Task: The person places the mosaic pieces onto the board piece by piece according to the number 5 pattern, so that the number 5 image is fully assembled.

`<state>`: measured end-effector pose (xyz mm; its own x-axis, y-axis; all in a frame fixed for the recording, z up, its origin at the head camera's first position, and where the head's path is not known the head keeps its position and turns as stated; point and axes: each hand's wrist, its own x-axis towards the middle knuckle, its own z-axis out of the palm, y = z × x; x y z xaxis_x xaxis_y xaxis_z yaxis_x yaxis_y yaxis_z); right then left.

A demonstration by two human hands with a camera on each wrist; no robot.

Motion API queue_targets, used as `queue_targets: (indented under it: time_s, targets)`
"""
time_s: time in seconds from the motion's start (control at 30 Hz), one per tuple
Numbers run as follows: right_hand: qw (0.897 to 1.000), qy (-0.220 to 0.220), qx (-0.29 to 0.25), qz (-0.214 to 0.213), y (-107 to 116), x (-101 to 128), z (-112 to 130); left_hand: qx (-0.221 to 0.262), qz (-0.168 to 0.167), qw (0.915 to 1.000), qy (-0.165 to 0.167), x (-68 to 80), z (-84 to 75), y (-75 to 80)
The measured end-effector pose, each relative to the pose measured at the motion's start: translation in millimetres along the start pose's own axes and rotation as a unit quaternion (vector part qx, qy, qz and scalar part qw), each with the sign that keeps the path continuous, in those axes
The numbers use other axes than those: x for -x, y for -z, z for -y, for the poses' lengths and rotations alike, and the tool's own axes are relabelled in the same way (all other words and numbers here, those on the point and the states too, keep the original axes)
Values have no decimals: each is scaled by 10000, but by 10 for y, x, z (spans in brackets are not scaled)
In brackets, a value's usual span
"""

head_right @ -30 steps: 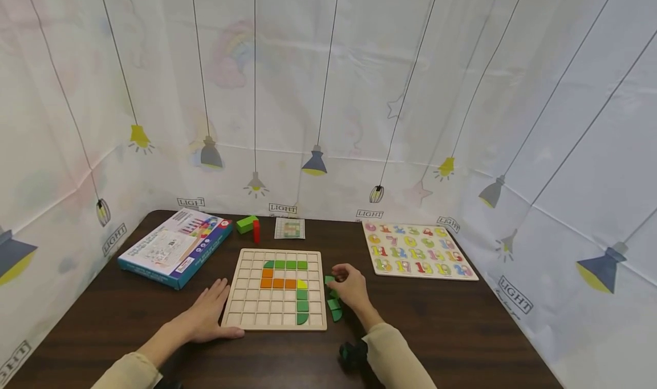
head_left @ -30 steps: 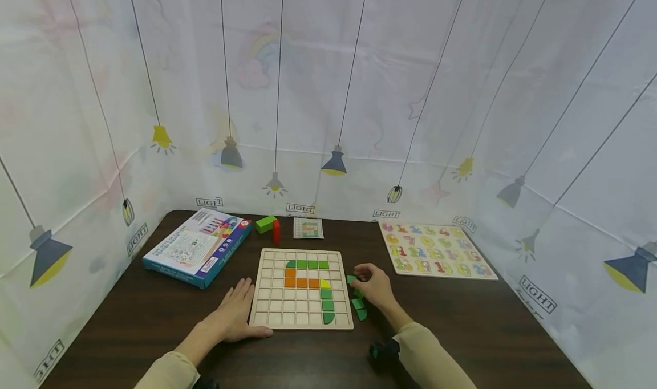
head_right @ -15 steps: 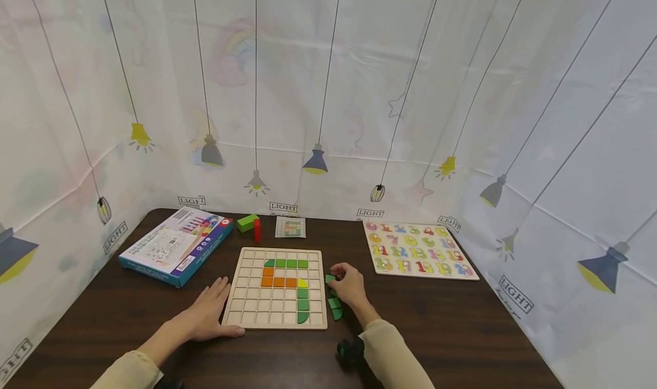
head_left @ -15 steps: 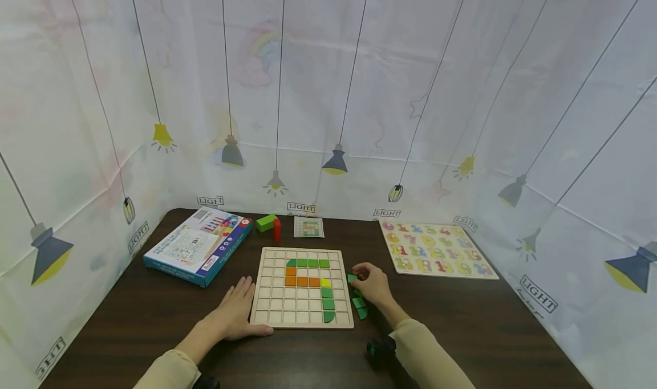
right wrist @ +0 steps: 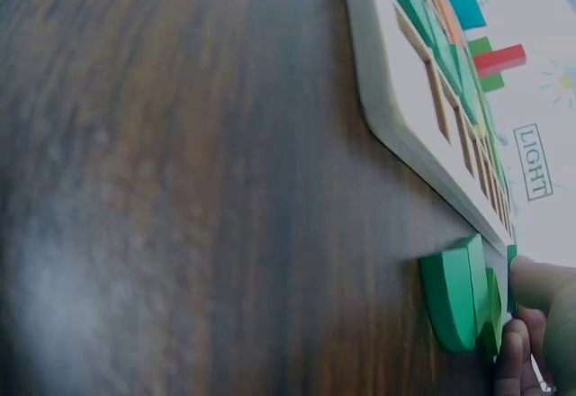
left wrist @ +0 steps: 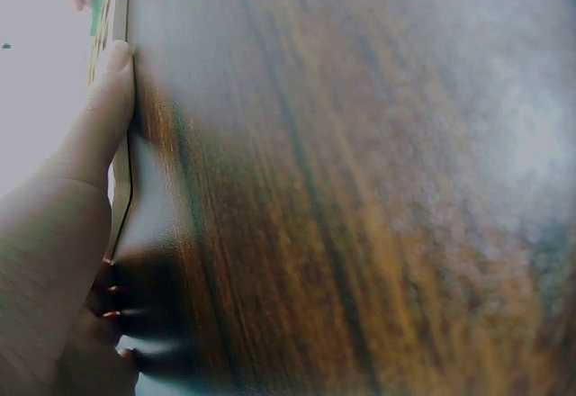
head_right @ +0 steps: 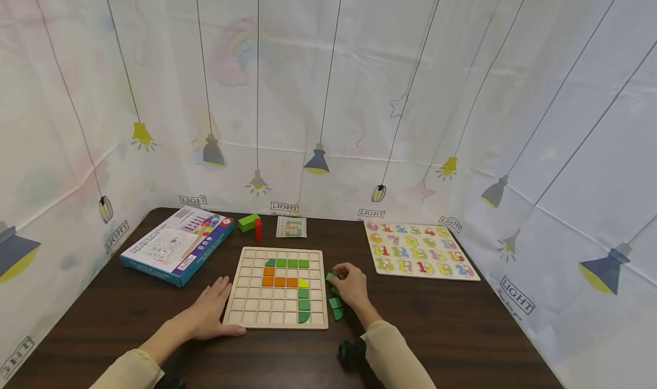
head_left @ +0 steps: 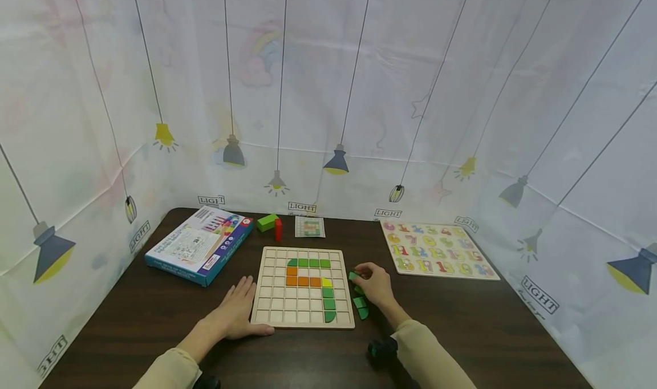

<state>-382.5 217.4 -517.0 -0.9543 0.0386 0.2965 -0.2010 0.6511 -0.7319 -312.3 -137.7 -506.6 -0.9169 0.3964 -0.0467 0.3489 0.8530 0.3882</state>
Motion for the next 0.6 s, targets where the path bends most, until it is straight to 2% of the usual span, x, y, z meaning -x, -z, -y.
queue_targets:
  time_s: [0.3, 0.43, 0.6]
  targets:
    - [9991, -164, -373, 64, 90, 20, 24, -19, 10, 10000, -18, 1, 2, -6]
    - [9991, -15, -394, 131, 117, 54, 87, -31, 20, 10000, -20, -1, 5, 5]
    - [9956, 340, -687, 539, 135, 170, 220, -110, 37, 9999, -17, -6, 1, 10]
